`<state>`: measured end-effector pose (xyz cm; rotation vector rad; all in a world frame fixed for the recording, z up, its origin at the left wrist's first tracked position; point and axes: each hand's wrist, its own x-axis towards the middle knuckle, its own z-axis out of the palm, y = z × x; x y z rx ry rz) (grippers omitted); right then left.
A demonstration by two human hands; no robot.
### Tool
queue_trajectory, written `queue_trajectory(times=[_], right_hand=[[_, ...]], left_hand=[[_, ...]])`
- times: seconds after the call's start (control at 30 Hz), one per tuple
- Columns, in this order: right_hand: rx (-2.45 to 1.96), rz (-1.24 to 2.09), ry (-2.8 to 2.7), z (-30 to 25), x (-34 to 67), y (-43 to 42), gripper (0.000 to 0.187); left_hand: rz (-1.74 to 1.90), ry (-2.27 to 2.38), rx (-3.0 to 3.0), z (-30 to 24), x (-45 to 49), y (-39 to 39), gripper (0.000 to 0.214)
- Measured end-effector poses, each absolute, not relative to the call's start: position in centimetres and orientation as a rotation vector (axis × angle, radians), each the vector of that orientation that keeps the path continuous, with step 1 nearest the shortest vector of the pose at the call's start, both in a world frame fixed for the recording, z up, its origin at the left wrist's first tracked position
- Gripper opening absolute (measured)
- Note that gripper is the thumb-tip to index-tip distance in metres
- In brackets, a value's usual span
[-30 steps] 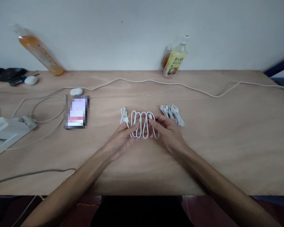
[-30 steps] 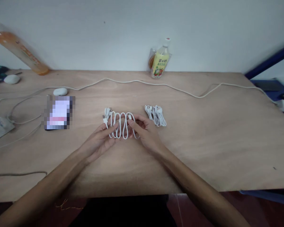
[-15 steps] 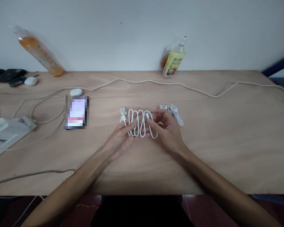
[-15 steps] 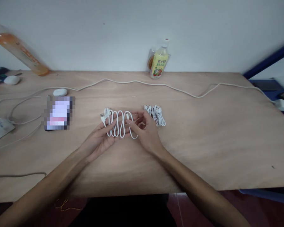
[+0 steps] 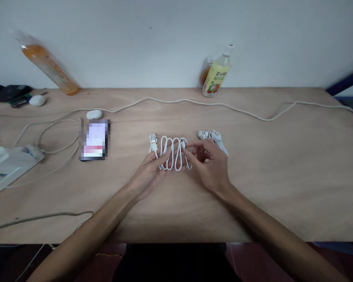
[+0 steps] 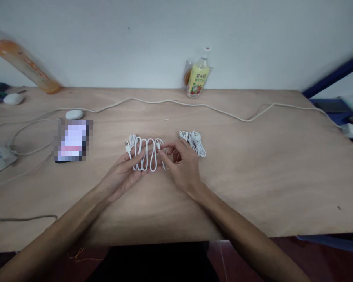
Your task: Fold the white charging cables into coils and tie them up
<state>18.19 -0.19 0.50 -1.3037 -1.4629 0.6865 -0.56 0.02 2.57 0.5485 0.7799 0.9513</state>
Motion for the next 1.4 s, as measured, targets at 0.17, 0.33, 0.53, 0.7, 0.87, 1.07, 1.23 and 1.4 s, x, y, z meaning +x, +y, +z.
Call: queue_trajectory(times=[0.17, 0.33, 0.53, 0.7, 0.87, 1.07, 1.23, 1.4], right_hand=[[-1.313, 0.782, -1.419, 0.40, 18.06, -0.24, 0.009], [-1.342, 0.884, -1.347, 0.41, 18.05, -0.06, 0.014], [-1.256, 1.100, -1.212, 0.37, 17.95, 0.25, 0.020], [-1.250, 1.093, -1.159, 0.33, 18.11, 0.49, 0.020], [-1.235, 1.151, -1.227, 0.57, 18.47, 0.72, 0.025], [-1.184, 1.284, -1.169, 0.53, 18.26, 0.55, 0.027], [-1.170, 1.342, -1.080, 0.34, 18.00, 0.50, 0.034], [-1.156, 1.326, -1.054, 0.49, 17.83, 0.55, 0.036]], left_hand=[[0.935, 0.786, 0.588, 2.62, -0.46, -0.01, 0.044], [0.933, 0.789, 0.574, 2.57, -0.37, -0.01, 0.043], [0.973, 0.784, 0.564, 2.39, -0.48, 0.12, 0.047], [0.985, 0.778, 0.549, 2.30, -0.49, 0.17, 0.049], [0.994, 0.785, 0.585, 2.31, -0.39, 0.19, 0.046], [1.006, 0.780, 0.567, 2.35, -0.35, 0.25, 0.047], [0.996, 0.780, 0.546, 2.28, -0.44, 0.17, 0.045], [0.937, 0.776, 0.570, 2.39, -0.52, 0.15, 0.038]])
